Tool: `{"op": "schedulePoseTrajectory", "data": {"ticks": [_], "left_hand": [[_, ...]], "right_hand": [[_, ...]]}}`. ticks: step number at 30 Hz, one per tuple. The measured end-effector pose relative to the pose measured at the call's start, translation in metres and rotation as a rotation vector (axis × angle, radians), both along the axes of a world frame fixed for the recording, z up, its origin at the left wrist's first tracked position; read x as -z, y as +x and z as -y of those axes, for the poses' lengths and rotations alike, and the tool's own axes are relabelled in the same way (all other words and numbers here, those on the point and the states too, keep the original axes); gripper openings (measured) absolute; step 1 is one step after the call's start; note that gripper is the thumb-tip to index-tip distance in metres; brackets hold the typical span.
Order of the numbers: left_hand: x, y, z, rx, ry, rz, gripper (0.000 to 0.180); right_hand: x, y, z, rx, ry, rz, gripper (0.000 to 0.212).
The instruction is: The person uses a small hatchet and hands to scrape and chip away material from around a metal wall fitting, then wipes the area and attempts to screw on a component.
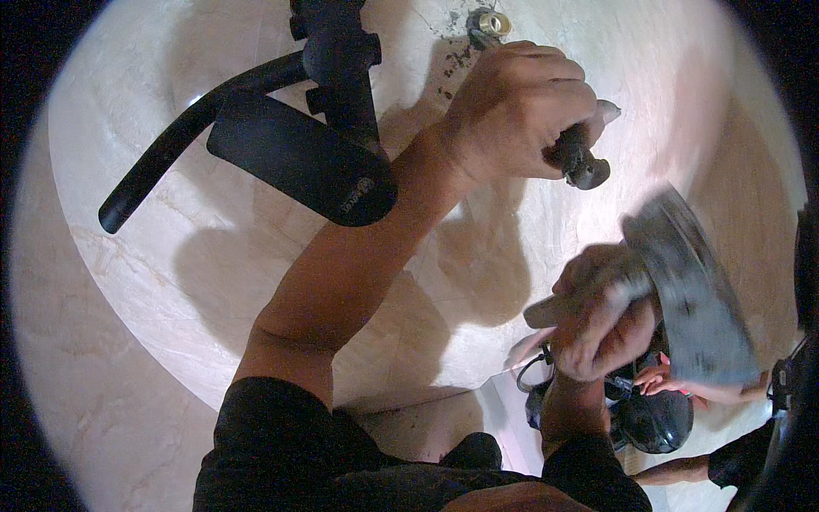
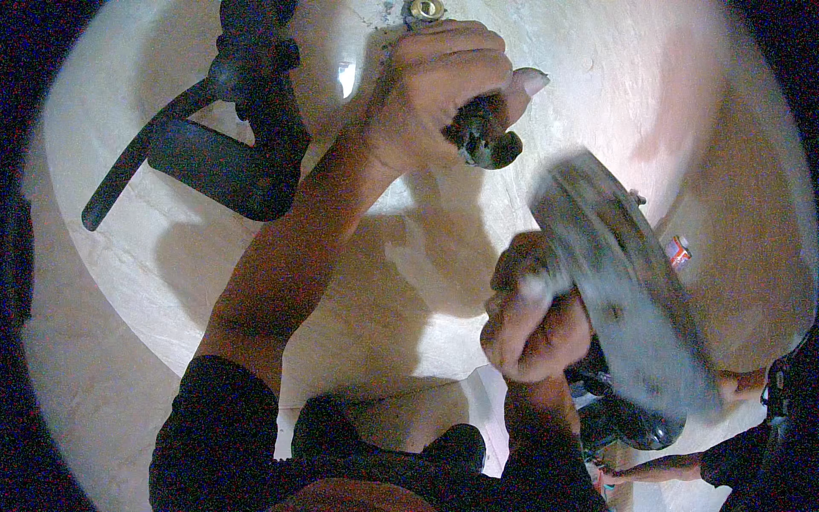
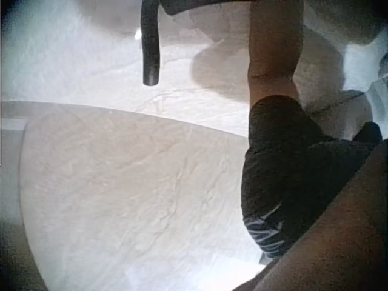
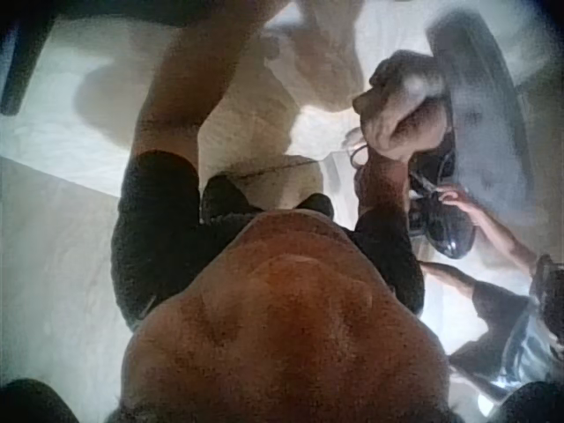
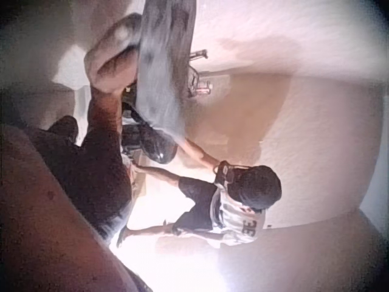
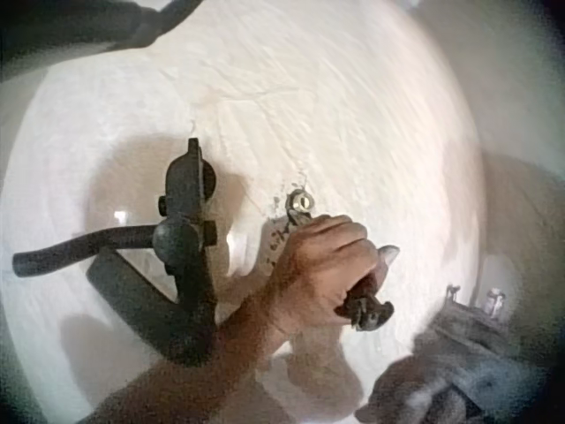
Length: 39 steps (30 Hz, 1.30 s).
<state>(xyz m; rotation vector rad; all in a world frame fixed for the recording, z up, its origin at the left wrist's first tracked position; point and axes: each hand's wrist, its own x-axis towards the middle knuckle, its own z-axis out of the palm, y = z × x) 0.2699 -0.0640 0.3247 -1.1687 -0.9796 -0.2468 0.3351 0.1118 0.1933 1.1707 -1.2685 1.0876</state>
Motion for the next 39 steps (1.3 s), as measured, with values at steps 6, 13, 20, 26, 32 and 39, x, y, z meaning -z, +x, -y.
{"op": "schedulePoseTrajectory", "data": {"ticks": [6, 13, 20, 26, 32, 39], "left_hand": [[0.002, 0.003, 0.001, -0.017, -0.012, 0.031, 0.028], [0.025, -0.001, -0.032, 0.043, -0.009, 0.038, 0.028], [0.011, -0.012, -0.014, -0.1, 0.086, 0.022, 0.03], [0.003, -0.01, -0.016, -0.099, 0.106, 0.043, 0.029], [0.008, -0.021, -0.013, -0.191, 0.063, 0.024, 0.027], [0.148, 0.034, -0.059, -0.057, -0.098, 0.625, 0.03]], "right_hand": [[0.0, -0.004, -0.01, 0.265, 0.15, 0.059, 0.029], [0.01, 0.007, -0.01, 0.014, -0.096, 0.194, 0.033], [0.01, 0.007, -0.013, 0.079, -0.149, 0.292, 0.04], [0.014, -0.002, -0.016, -0.033, -0.12, 0.098, 0.048], [0.018, -0.026, -0.019, 0.123, 0.011, 0.2, 0.046], [0.085, 0.002, -0.081, 0.176, -0.029, 0.383, 0.042]]}}
